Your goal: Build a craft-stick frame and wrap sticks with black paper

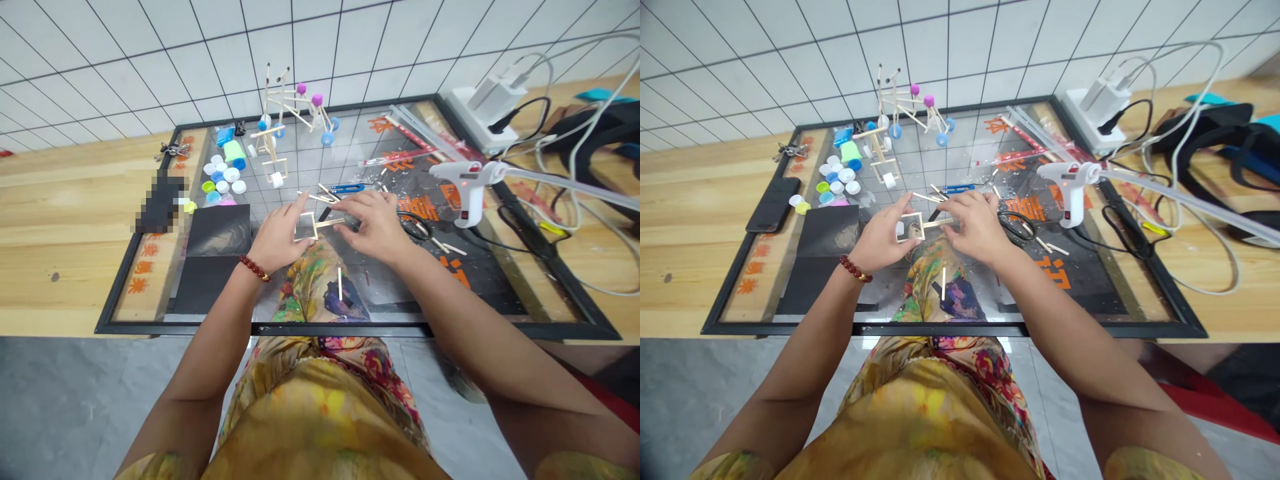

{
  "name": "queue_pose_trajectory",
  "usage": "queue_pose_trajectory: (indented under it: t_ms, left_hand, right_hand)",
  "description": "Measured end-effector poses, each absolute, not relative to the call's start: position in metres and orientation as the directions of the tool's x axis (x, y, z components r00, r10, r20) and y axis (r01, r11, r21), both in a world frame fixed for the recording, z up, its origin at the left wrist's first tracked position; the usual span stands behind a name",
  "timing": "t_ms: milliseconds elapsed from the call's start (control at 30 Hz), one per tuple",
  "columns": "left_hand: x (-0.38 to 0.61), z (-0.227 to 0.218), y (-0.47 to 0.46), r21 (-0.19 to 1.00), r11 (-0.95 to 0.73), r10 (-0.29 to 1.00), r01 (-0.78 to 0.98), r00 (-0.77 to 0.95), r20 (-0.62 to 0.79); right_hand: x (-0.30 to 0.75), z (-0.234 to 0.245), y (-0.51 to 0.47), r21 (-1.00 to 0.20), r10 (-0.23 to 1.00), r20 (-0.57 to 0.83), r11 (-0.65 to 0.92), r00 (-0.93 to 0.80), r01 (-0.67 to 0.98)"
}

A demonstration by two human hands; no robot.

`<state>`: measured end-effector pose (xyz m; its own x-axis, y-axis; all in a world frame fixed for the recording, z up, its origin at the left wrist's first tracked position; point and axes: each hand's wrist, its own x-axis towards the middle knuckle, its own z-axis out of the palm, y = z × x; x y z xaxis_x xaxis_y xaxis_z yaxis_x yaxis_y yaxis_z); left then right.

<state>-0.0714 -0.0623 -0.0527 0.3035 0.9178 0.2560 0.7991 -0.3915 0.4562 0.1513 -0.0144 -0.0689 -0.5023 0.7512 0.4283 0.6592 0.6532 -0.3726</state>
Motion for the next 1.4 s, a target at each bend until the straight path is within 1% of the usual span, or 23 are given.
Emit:
queue_pose_trajectory:
  t_ms: [267,533,633,700,767,800,900,967,1033,1100,1233,1333,1400]
  left_hand:
    - [-0.071,-0.053,-0.062,0.458,-0.378,0.922,0.805,0.283,0.264]
    - [-0.070,-0.050,-0.063,0.407,-0.315,0.947,0.857,0.256,0.194]
    - [-0.071,-0.051,-0.063,0.409,-0.318,0.947,0.855,0.265,0.182]
    - [-0.071,-0.051,-0.063,0.419,-0.322,0.945,0.849,0.267,0.187]
    - [-0.072,-0.050,-0.063,0.435,-0.325,0.942,0.840,0.248,0.225]
    - [-0.072,-0.050,-0.063,0.442,-0.328,0.938,0.835,0.232,0.258]
    - [-0.072,-0.048,-0.063,0.456,-0.348,0.904,0.819,0.165,0.394]
    - [-0.072,-0.046,-0.064,0.457,-0.369,0.865,0.809,0.119,0.487]
    - [-0.072,-0.044,-0.064,0.456,-0.384,0.826,0.803,0.077,0.558]
    - [-0.072,-0.042,-0.064,0.458,-0.386,0.800,0.801,0.043,0.598]
    - [-0.070,-0.040,-0.065,0.482,-0.379,0.784,0.790,-0.003,0.621]
    - [-0.069,-0.040,-0.065,0.503,-0.396,0.776,0.768,-0.012,0.630]
    - [-0.068,-0.041,-0.065,0.508,-0.418,0.767,0.753,-0.007,0.642]
  right_hand:
    - [0.153,-0.068,-0.013,-0.398,0.767,0.424,0.635,-0.481,0.662]
    - [0.152,-0.069,-0.014,-0.402,0.778,0.421,0.620,-0.465,0.674]
    - [0.155,-0.064,-0.013,-0.396,0.781,0.416,0.617,-0.466,0.680]
    - [0.160,-0.058,-0.013,-0.389,0.762,0.420,0.642,-0.494,0.660]
    - [0.165,-0.051,-0.015,-0.397,0.708,0.403,0.706,-0.580,0.586]
    - [0.168,-0.047,-0.017,-0.414,0.659,0.380,0.749,-0.649,0.518]
    - [0.170,-0.039,-0.025,-0.493,0.461,0.286,0.823,-0.840,0.283]
    - [0.167,-0.036,-0.031,-0.526,0.353,0.236,0.830,-0.905,0.186]
    - [0.163,-0.036,-0.037,-0.538,0.290,0.202,0.831,-0.936,0.142]
    - [0.161,-0.036,-0.040,-0.559,0.248,0.182,0.822,-0.951,0.107]
    - [0.160,-0.038,-0.041,-0.608,0.201,0.190,0.793,-0.961,0.045]
    - [0.160,-0.039,-0.042,-0.603,0.178,0.176,0.797,-0.968,0.037]
    - [0.159,-0.038,-0.042,-0.596,0.184,0.158,0.801,-0.970,0.054]
